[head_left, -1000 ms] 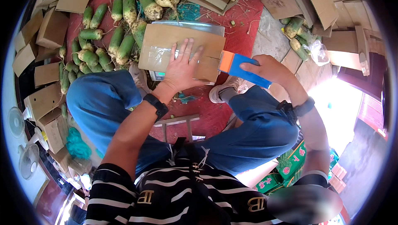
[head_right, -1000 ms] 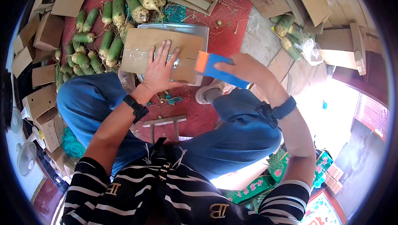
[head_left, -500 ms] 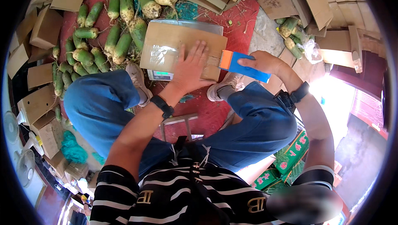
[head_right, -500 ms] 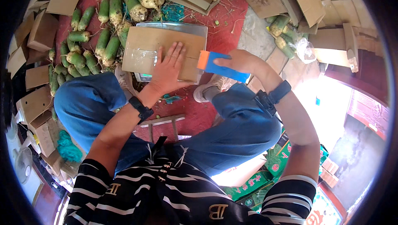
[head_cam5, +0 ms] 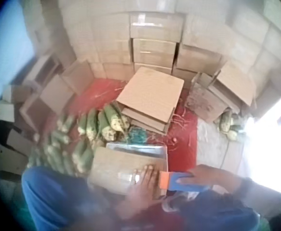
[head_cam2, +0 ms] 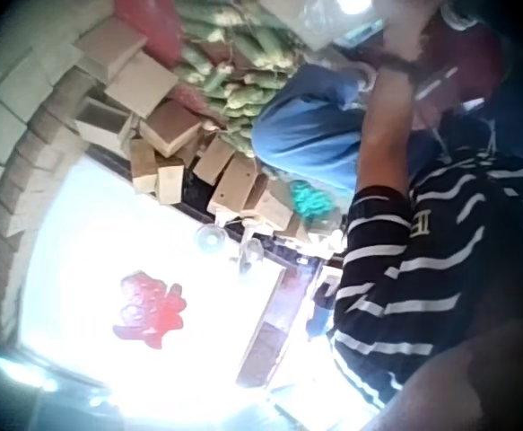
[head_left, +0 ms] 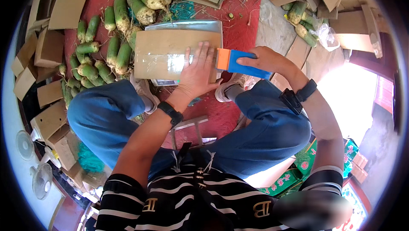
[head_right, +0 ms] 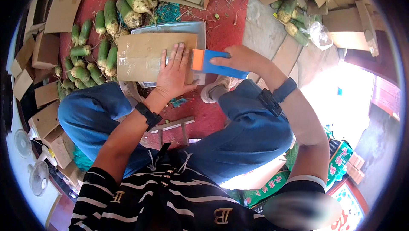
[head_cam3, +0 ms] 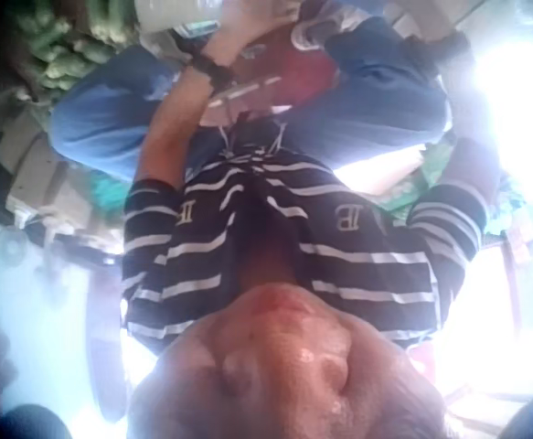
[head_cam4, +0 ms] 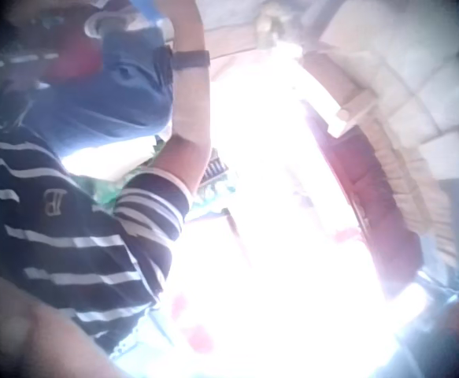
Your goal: The person is sitting on the floor, trimming the ends of green daikon radishes with a knife, placing them into a plastic bag, and then sealing a cardboard box with tape.
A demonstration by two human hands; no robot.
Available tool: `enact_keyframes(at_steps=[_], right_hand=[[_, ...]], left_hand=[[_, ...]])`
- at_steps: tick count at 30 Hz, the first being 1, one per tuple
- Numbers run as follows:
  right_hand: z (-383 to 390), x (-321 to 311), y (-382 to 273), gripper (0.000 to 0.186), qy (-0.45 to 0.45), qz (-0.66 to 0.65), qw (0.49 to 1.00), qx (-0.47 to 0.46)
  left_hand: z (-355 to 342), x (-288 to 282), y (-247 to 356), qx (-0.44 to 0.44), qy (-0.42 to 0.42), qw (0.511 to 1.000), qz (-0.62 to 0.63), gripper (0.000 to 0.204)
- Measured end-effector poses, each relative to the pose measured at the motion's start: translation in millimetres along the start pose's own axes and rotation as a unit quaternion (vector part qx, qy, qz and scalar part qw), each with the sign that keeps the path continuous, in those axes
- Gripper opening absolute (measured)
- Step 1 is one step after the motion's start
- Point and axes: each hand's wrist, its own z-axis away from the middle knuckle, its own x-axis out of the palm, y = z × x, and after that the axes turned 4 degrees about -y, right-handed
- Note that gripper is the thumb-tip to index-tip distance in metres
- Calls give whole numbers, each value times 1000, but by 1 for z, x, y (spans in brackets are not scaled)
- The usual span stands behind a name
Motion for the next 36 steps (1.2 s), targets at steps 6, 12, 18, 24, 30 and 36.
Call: enact_keyframes(at_steps=[6, 12, 18, 24, 30, 36], right_hand=[[28, -2, 58, 69, 17, -12, 999, -24], [24, 4, 87, 66, -9, -55, 998, 8], [30, 9, 100, 63, -16, -105, 994, 9], [18, 14, 106, 63, -6, -82, 997, 3], [4, 23, 103, 56, 54, -48, 997, -38], [30, 15, 112, 56, 39, -93, 994, -43]], left_hand=[[-3, -1, 3, 11, 11, 999, -30, 95], [-5, 4, 3, 37, 38, 997, -48, 85], [-5, 5, 3, 32, 35, 998, -46, 83], [-6, 1, 4, 33, 25, 998, -38, 83], [-7, 4, 4, 33, 36, 998, -31, 84], [-5, 7, 2, 31, 46, 997, -49, 85]])
